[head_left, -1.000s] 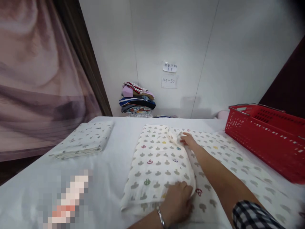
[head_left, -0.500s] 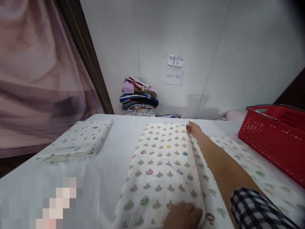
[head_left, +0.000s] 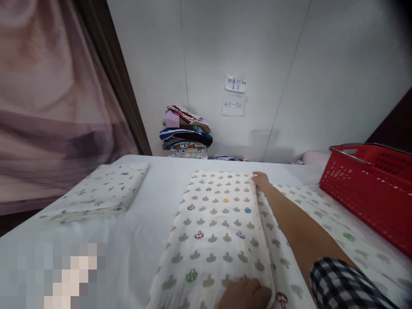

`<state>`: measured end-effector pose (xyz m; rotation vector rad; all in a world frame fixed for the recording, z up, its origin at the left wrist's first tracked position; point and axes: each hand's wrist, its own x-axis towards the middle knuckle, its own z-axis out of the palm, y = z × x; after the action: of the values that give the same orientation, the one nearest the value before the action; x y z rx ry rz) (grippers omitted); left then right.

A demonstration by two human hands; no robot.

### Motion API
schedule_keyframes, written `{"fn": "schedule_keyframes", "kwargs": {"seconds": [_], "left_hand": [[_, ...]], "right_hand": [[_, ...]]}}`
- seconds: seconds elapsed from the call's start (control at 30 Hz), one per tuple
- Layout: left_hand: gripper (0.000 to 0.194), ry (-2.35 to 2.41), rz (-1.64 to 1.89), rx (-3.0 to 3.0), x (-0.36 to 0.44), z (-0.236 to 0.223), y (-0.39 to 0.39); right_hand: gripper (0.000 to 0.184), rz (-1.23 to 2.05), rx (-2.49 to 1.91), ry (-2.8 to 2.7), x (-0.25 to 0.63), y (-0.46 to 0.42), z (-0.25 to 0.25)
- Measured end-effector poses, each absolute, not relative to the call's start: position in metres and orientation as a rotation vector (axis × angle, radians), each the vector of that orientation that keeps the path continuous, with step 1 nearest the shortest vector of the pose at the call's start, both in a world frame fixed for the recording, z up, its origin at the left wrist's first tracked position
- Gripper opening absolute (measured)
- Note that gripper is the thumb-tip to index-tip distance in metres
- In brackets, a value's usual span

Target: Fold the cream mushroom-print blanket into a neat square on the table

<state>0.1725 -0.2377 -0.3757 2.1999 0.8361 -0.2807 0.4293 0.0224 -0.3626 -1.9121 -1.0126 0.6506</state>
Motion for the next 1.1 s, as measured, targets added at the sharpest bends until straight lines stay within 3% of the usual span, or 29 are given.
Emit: {"fn": "schedule_keyframes", "kwargs": {"seconds": [0.27,0.37,0.53,0.67,0.8,0.93,1.1], "left_hand": [[0.036,0.759,-0.158,2.345,0.168,-0.378,-0.240],[0.041,0.713,-0.010,2.457,0.160,-0.366,-0.246],[0.033,0.802,0.151,2.591,0.153,-0.349,-0.262],[0.029,0.942,0.221,2.630,0.152,-0.348,-0.268],[0.018,1.012,0.273,2.693,0.147,-0.350,-0.270],[0.014,1.054,0.371,2.737,0.139,-0.349,-0.273],[0.015,1.107,0.386,2.750,0.130,-0.350,-0.275]], "right_hand": [[0.057,0.630,-1.993,-1.083,0.415,-0.016,-0.362],[0.064,0.745,-1.966,-1.107,0.405,-0.058,-0.357],[0.067,0.932,-1.844,-1.136,0.384,-0.155,-0.356],[0.051,0.998,-1.733,-1.147,0.368,-0.239,-0.358],[0.032,0.837,-1.698,-1.294,0.356,-0.302,-0.361],[0.025,0.528,-1.651,-1.399,0.350,-0.328,-0.367],[0.025,0.464,-1.556,-1.525,0.340,-0.330,-0.372]]}}
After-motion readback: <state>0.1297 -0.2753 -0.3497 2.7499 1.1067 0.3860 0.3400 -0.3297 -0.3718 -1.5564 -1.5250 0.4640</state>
